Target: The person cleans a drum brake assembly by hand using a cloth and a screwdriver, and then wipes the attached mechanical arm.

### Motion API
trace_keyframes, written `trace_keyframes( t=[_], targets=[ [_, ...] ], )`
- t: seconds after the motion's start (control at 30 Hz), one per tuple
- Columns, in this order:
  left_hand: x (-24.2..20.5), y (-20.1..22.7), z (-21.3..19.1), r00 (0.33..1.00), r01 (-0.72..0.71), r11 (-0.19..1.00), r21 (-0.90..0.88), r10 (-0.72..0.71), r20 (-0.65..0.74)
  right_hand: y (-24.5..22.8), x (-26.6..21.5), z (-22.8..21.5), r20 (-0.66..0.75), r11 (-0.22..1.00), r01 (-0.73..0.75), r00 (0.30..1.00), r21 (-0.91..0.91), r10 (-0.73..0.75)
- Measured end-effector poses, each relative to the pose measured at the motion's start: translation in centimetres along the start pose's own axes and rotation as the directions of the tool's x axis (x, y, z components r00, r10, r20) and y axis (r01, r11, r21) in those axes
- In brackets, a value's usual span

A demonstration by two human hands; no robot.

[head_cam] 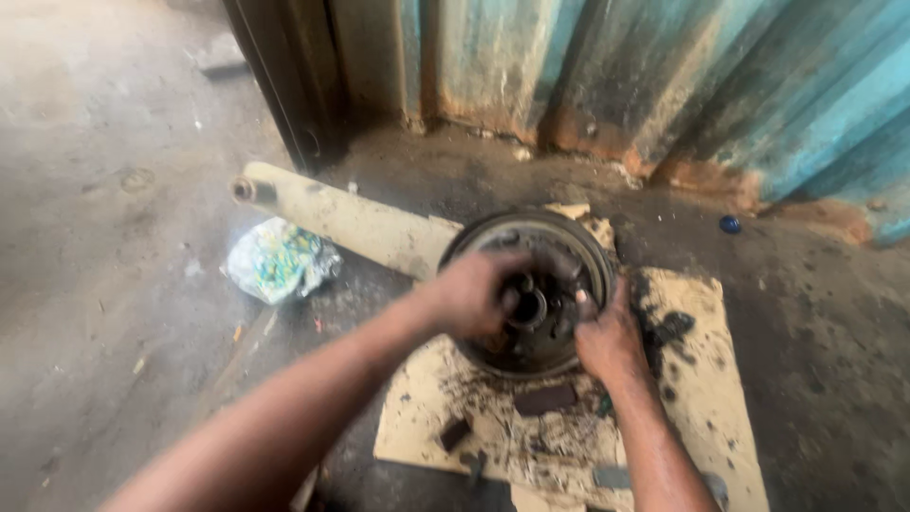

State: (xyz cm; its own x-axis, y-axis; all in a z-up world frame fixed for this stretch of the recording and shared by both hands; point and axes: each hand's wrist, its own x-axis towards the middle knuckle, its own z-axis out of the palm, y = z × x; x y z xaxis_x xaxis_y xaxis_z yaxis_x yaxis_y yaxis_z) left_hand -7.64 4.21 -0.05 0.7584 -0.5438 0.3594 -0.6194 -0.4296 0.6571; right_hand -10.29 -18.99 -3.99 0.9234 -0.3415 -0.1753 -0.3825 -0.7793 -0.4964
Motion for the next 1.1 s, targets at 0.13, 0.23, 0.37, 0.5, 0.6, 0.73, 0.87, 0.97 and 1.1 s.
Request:
trace_keyframes(
  t=[0.13,0.23,0.37,0.5,0.6,0.73,0.87,0.97,1.1],
  targets=[
    [1.1,-1.0,-0.8,0.942,0.15,0.96,0.236,-0.212,0.262,-0.6,-0.6,-0.4,0.133,0.977,-0.147,0.983,0.153,0.127],
    [-0.1,-1.0,-4.4,0.867,0.137,0.95,0.281,-0.252,0.43,-1.4,-0.9,-0.7,0.104,0.987,-0.093,0.991,0.129,0.08],
    [-1.8,-0.9,-7.4,0.901,0.423,0.905,-0.037,-0.416,0.125,-2.4,-1.3,-1.7,0.174,0.965,-0.218,0.966,0.149,0.191],
    [0.2,-2.0,-3.1,0.898,0.072,0.994,-0.084,-0.101,-0.429,-2.1,-1.4,-1.5,0.168,0.97,-0.219,0.965,0.101,0.201],
    [-0.5,-2.0,1.5,0.906,-0.043,0.851,0.524,0.254,-0.339,-1.0,-0.6,-0.7,0.141,0.983,-0.162,0.979,0.085,0.149],
    [-0.9,-1.5,0.1,0.952,0.235,0.877,0.418,-0.296,0.085,1.6,1.0,0.7,0.125,0.992,-0.118,0.986,0.041,0.112],
    [-1.4,1.2,-2.7,0.765,0.354,0.743,0.567,-0.579,0.282,3.4,3.0,-1.8,0.159,0.969,0.099,0.985,-0.226,-0.063],
    [-1.1,1.7,-1.5,0.736,0.434,0.742,0.511,-0.619,0.275,5.5,2.2,-5.5,0.264,0.952,-0.072,0.952,-0.297,0.154],
    [-0.7,-0.1,1.0,0.764,0.341,0.815,0.468,-0.531,0.367,7.1,1.3,-7.6,0.47,0.924,-0.176,0.819,-0.34,0.329]
  ],
)
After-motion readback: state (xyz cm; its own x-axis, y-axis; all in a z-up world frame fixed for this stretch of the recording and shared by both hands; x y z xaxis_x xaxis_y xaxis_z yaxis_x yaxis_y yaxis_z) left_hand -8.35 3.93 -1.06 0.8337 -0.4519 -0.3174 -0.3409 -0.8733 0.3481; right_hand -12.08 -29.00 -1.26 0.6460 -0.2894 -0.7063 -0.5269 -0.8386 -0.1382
